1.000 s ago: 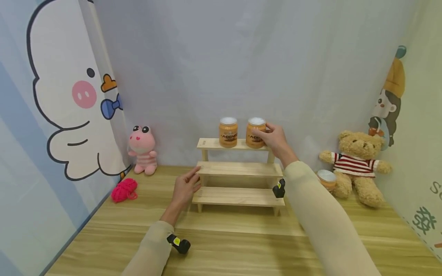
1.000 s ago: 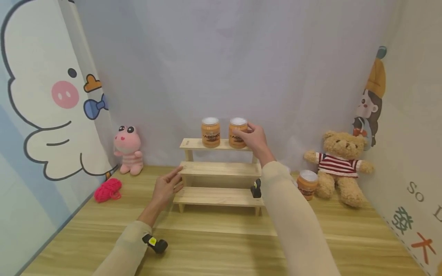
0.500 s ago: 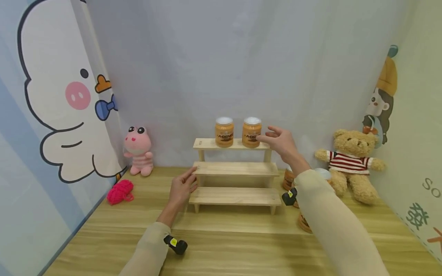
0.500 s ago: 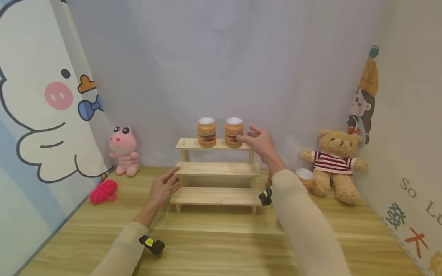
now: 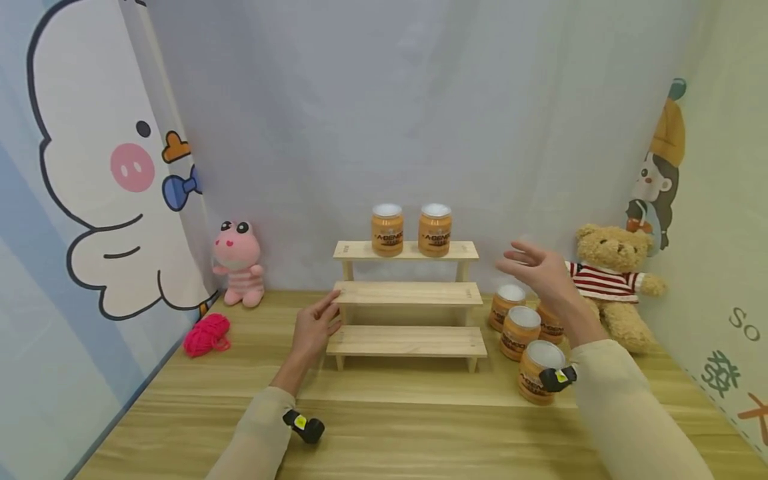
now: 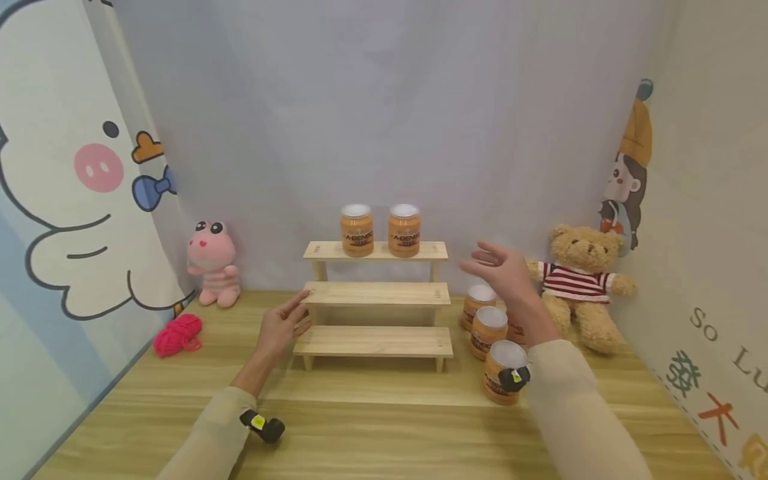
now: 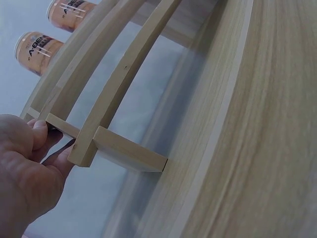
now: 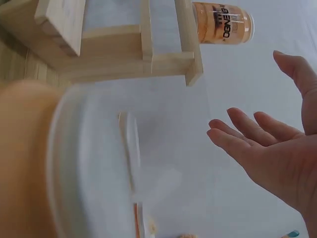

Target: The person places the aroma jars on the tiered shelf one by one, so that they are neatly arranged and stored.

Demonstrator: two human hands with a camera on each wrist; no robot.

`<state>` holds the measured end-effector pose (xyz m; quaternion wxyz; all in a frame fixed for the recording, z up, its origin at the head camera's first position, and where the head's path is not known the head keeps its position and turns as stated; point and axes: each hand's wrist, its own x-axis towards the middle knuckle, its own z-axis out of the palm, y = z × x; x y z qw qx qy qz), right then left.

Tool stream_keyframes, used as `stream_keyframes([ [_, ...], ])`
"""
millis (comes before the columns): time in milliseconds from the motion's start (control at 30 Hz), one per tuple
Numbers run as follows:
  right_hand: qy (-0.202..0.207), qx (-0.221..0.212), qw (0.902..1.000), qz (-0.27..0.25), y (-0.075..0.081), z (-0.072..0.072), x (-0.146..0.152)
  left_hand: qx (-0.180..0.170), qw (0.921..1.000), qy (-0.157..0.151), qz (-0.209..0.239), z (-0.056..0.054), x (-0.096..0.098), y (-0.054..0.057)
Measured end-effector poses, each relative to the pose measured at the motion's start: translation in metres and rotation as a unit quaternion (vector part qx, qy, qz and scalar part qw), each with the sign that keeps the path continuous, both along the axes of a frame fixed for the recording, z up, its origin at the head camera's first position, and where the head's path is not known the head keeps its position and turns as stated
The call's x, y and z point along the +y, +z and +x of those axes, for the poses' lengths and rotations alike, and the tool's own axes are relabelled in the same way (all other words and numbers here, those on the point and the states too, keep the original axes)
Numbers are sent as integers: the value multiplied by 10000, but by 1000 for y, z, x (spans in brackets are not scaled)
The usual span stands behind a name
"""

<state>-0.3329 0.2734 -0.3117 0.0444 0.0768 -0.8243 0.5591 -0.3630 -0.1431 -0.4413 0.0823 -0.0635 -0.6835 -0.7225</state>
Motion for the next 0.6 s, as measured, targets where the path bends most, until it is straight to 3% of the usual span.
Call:
stream_keyframes([
  [400,-829,14,9956,445,-36,15,68,-9,9999,-137,19,2,-2,1],
  [600,-853,-232,9938,679,-54,12,85,-1,9999,-157,30,2,-1,2],
])
